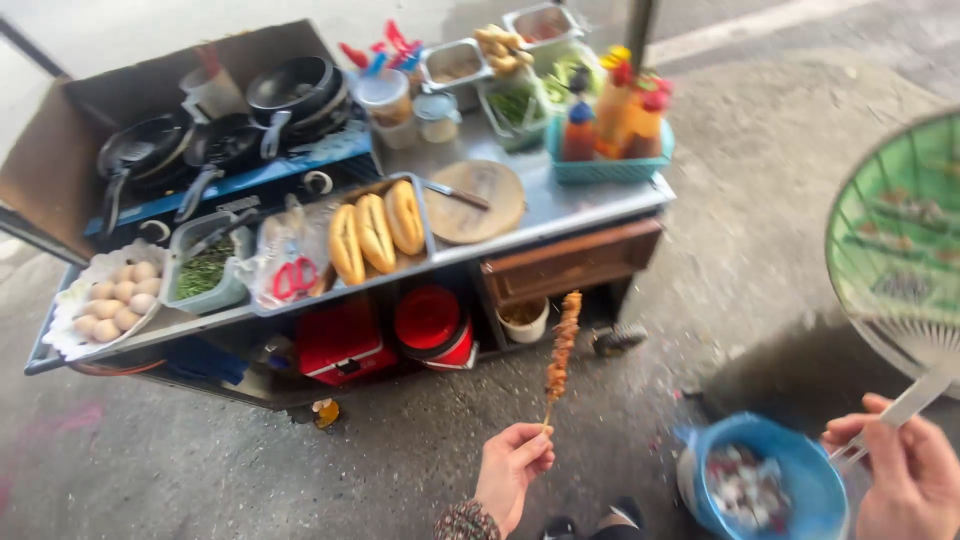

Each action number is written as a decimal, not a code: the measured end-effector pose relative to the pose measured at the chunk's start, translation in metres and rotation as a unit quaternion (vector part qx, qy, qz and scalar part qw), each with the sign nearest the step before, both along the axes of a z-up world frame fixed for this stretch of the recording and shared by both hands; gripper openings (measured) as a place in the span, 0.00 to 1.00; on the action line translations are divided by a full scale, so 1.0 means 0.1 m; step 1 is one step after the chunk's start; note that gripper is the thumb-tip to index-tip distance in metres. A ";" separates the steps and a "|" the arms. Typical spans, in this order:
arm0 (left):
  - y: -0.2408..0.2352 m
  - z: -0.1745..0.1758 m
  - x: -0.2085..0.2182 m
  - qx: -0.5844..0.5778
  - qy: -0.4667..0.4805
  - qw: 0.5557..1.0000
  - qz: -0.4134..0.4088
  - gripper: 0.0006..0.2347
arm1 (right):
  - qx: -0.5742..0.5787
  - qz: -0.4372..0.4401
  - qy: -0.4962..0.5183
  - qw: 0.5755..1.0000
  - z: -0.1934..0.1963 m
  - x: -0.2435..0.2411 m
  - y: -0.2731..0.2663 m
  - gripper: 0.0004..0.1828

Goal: Preparing baguettes by grilling meat skewers and stuffing them into the bread at a street food stall.

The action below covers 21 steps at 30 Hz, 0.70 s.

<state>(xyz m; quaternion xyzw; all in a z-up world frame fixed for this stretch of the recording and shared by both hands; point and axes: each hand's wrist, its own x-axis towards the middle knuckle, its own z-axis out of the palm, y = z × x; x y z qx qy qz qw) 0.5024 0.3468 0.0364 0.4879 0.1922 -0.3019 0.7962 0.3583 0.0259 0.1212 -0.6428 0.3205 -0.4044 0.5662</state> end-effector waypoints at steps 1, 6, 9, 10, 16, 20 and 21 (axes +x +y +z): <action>0.08 -0.03 0.17 -0.004 -0.003 1.000 0.011 0.08 | -0.004 0.011 -0.003 1.000 0.00 0.31 -0.17 0.11; 0.38 -0.21 1.20 -0.026 -0.035 0.986 0.161 0.05 | -0.201 0.128 0.062 0.969 0.78 2.06 -0.50 0.26; 0.56 -0.12 1.98 -0.018 -0.067 0.976 0.208 0.06 | -0.550 0.099 0.159 0.814 1.01 3.04 -0.80 0.09; 0.60 -0.08 2.12 -0.022 -0.070 0.973 0.219 0.06 | -0.555 0.105 0.150 0.811 1.10 3.45 -0.63 0.09; 0.65 -0.32 2.93 0.031 0.021 0.966 0.256 0.06 | 0.022 0.356 0.126 0.926 1.28 5.06 1.06 0.12; 0.57 -1.05 3.24 -0.027 0.061 0.953 0.295 0.07 | -0.142 0.577 0.093 0.799 1.40 5.17 1.84 0.02; 0.60 -1.31 3.36 -0.036 0.055 0.950 0.304 0.07 | -0.209 0.652 0.074 0.725 1.44 5.21 2.01 0.07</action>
